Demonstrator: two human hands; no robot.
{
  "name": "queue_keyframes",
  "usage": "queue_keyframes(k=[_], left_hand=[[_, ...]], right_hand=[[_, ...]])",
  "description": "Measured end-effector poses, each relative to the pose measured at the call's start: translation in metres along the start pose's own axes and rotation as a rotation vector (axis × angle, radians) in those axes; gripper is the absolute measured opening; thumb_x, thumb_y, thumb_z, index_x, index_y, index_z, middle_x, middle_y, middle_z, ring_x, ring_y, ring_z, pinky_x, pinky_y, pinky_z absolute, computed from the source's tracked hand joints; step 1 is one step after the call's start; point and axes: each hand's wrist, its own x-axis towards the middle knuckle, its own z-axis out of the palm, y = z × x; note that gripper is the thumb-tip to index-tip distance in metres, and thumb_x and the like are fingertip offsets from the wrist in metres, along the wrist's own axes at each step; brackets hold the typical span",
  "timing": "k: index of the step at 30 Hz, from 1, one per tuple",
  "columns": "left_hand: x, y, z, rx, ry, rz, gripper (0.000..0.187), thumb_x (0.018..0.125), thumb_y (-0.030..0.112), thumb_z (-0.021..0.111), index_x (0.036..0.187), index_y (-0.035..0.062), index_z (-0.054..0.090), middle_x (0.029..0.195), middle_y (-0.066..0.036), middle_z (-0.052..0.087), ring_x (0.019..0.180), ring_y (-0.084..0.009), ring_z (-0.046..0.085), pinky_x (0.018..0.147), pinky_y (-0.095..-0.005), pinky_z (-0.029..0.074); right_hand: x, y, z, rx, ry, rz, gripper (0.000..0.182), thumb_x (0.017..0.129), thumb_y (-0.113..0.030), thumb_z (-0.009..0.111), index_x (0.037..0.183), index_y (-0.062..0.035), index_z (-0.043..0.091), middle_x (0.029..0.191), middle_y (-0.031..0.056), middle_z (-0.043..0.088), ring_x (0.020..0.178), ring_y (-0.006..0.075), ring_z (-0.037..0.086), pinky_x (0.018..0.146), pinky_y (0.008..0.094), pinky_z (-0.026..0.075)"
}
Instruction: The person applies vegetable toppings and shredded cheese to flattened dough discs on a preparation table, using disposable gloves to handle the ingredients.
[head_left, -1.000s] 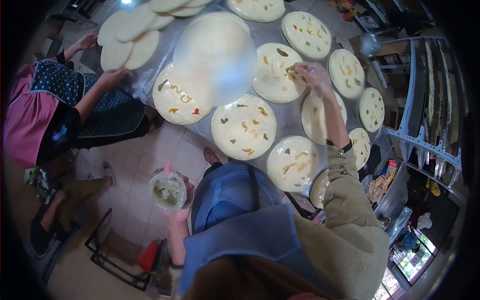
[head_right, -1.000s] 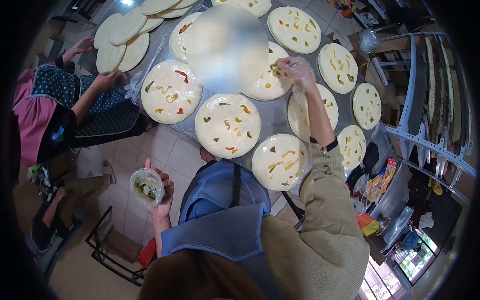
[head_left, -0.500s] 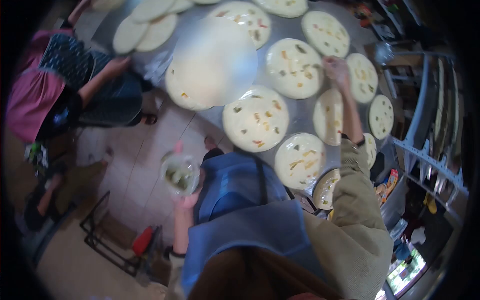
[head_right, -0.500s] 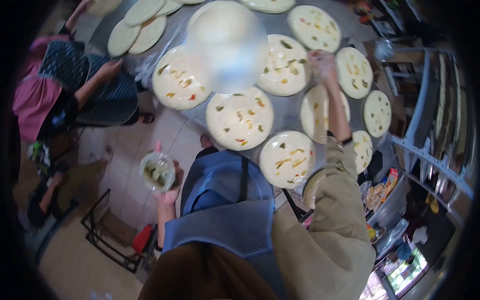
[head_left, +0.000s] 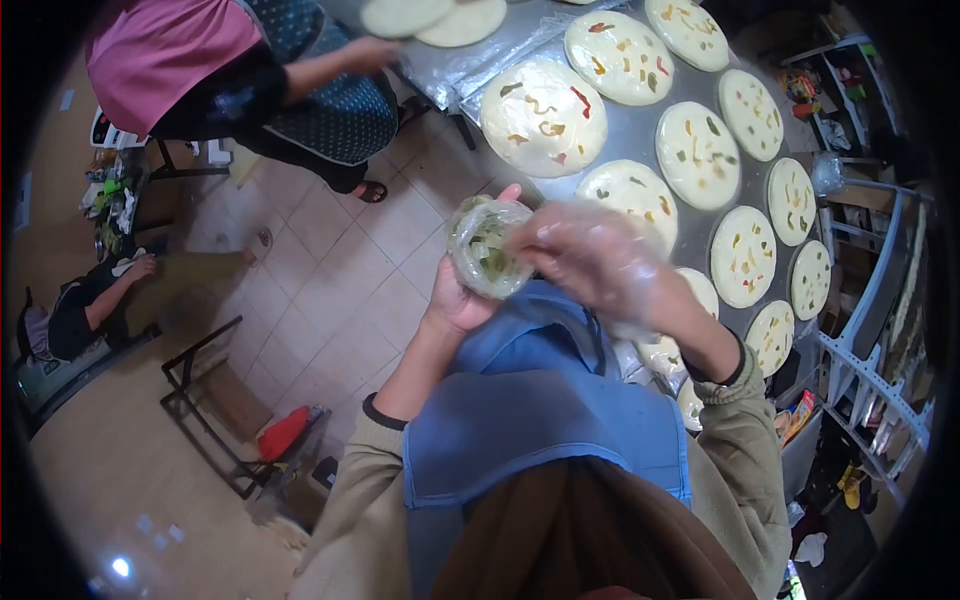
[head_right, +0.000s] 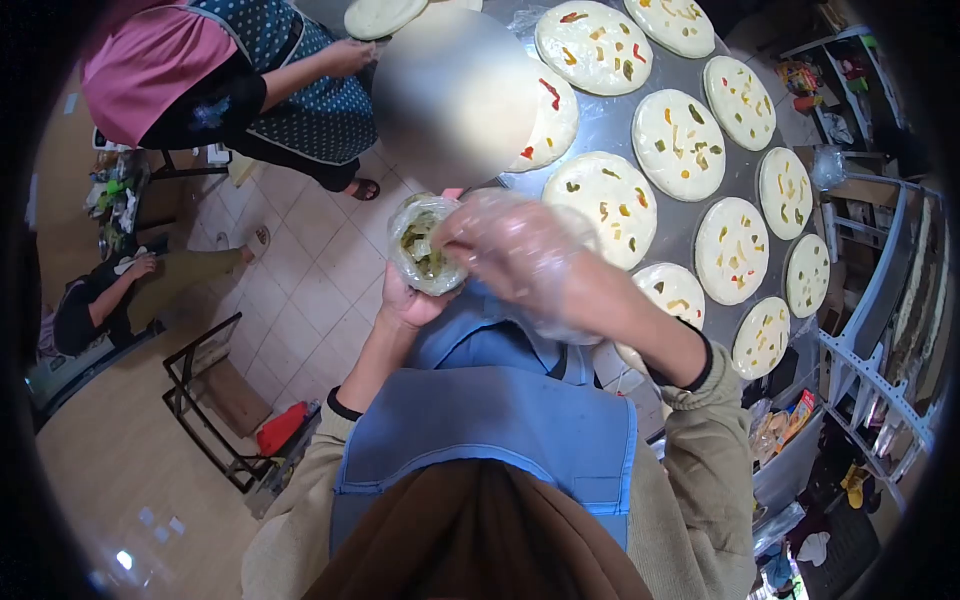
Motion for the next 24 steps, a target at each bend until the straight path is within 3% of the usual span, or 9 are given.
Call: queue_keyframes(k=[2,5,8,9,12,16,20,21,24], left_hand=[[-0.006,0.008,0.002,0.067,-0.026,-0.015,0.057,0.093,0.032,0.036,0.141,0.0063,0.02,0.129,-0.011,0.046,0.115,-0.0217,0.048,0.099,-0.0378,0.039],[-0.014,0.021,0.004,0.123,-0.028,-0.028,0.057,0.094,0.034,0.035,0.142,0.0076,0.02,0.128,-0.011,0.047,0.115,-0.0216,0.049,0.1,-0.0381,0.038],[-0.02,0.032,0.0,0.07,-0.084,-0.057,0.056,0.094,0.033,0.035,0.142,0.0079,0.02,0.127,-0.011,0.048,0.114,-0.0216,0.049,0.1,-0.0382,0.038],[-0.02,0.035,-0.002,0.039,-0.111,-0.075,0.056,0.094,0.033,0.035,0.142,0.008,0.02,0.127,-0.011,0.048,0.114,-0.0217,0.049,0.1,-0.0382,0.038],[-0.024,0.044,-0.006,0.152,-0.001,-0.082,0.055,0.094,0.032,0.036,0.142,0.0079,0.02,0.127,-0.011,0.048,0.115,-0.022,0.049,0.1,-0.0386,0.038],[-0.028,0.054,-0.006,0.128,0.057,-0.092,0.054,0.094,0.031,0.036,0.141,0.0073,0.023,0.127,-0.012,0.048,0.115,-0.0225,0.049,0.1,-0.0399,0.037],[-0.029,0.057,-0.012,0.179,0.086,-0.091,0.053,0.094,0.031,0.036,0.14,0.0061,0.025,0.128,-0.012,0.047,0.116,-0.0228,0.048,0.1,-0.0405,0.037],[-0.027,0.058,-0.015,0.173,0.072,-0.09,0.051,0.095,0.03,0.034,0.139,0.0061,0.026,0.128,-0.012,0.047,0.117,-0.023,0.047,0.101,-0.0403,0.037],[-0.025,0.058,-0.017,0.193,0.089,-0.078,0.05,0.095,0.03,0.033,0.139,0.006,0.027,0.129,-0.013,0.046,0.118,-0.023,0.046,0.101,-0.0402,0.037]], right_hand=[[0.004,-0.026,0.009,-0.012,-0.251,0.324,0.019,0.086,-0.009,0.051,0.104,-0.0016,0.052,0.09,0.0147,0.056,0.074,0.0298,0.054,0.067,0.0383,0.044],[0.001,-0.025,0.041,-0.234,-0.213,0.116,0.023,0.087,-0.01,0.046,0.108,-0.0014,0.051,0.094,0.016,0.052,0.079,0.0327,0.052,0.072,0.0409,0.042],[0.01,-0.036,0.067,-0.457,-0.087,0.013,0.014,0.075,-0.007,0.053,0.088,-0.0037,0.051,0.081,0.0147,0.052,0.077,0.0291,0.055,0.066,0.0389,0.044],[0.004,-0.033,0.075,-0.588,-0.073,-0.024,0.013,0.079,-0.009,0.048,0.091,-0.0047,0.049,0.086,0.0136,0.05,0.081,0.0256,0.052,0.069,0.0373,0.043],[0.006,-0.018,0.092,-0.479,-0.21,0.065,0.013,0.082,-0.01,0.044,0.093,-0.0052,0.047,0.087,0.0136,0.048,0.083,0.0247,0.049,0.072,0.0374,0.041],[0.022,-0.024,0.086,-0.113,-0.135,0.174,0.01,0.085,-0.01,0.045,0.092,-0.0029,0.048,0.089,0.0176,0.049,0.083,0.0339,0.048,0.072,0.0422,0.038],[0.024,-0.009,0.1,0.045,-0.066,0.382,0.008,0.084,-0.01,0.046,0.085,-0.0037,0.05,0.084,0.0165,0.05,0.077,0.0346,0.049,0.068,0.0434,0.039],[0.023,-0.006,0.103,-0.049,0.014,0.195,0.006,0.082,-0.009,0.048,0.084,-0.0036,0.05,0.082,0.0155,0.052,0.074,0.0337,0.05,0.066,0.0434,0.04],[0.026,-0.002,0.094,-0.008,0.001,0.208,0.004,0.08,-0.007,0.051,0.083,-0.0034,0.052,0.077,0.0154,0.053,0.074,0.0329,0.053,0.065,0.0424,0.041]])
